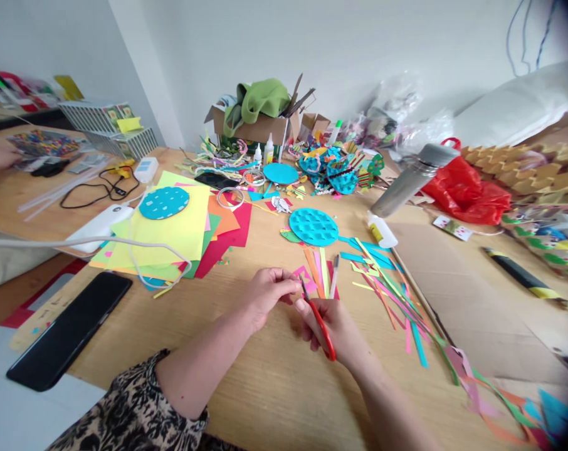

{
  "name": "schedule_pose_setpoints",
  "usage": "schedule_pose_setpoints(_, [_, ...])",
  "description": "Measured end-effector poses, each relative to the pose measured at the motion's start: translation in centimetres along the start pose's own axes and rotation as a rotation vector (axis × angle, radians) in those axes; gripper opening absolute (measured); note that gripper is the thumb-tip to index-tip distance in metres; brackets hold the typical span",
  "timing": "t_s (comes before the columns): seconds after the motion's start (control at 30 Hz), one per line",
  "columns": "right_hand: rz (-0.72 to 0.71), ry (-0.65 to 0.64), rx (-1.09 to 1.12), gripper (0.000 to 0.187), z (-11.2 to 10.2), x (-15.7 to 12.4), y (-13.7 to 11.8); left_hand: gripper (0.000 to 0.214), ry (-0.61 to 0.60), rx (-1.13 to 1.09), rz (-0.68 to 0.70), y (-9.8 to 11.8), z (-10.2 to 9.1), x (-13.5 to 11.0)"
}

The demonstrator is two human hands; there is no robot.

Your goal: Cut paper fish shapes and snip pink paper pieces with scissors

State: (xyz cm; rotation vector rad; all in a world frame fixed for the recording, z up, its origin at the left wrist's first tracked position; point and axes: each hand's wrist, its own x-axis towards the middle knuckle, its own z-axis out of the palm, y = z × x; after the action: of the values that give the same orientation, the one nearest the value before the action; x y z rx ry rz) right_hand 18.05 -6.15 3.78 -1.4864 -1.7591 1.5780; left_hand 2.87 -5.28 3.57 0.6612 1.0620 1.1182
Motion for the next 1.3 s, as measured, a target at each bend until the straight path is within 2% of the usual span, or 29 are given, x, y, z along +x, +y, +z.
schedule_pose_setpoints(0.43, [-0.019,-0.009,-0.01,0.06,-0.04,0.08,-0.09,0.019,-0.017,0.022,-0.019,0.08,-0.09,0.06])
schedule_pose_setpoints(0.7, [0.012,0.001,-0.021,0.061,-0.02,-0.05,-0.19,0.017,0.035,0.009,-0.004,0.19,0.04,0.06])
schedule_pose_setpoints(0.87, [0.01,0.005,-0.013,0.061,-0.04,-0.02,-0.06,0.019,-0.012,0.006,-0.012,0.02,0.02,0.07])
schedule_pose_setpoints(1.3, [0.004,-0.008,-0.018,0.061,0.03,0.12,0.01,0.018,0.001,0.01,-0.009,0.07,-0.16,0.17])
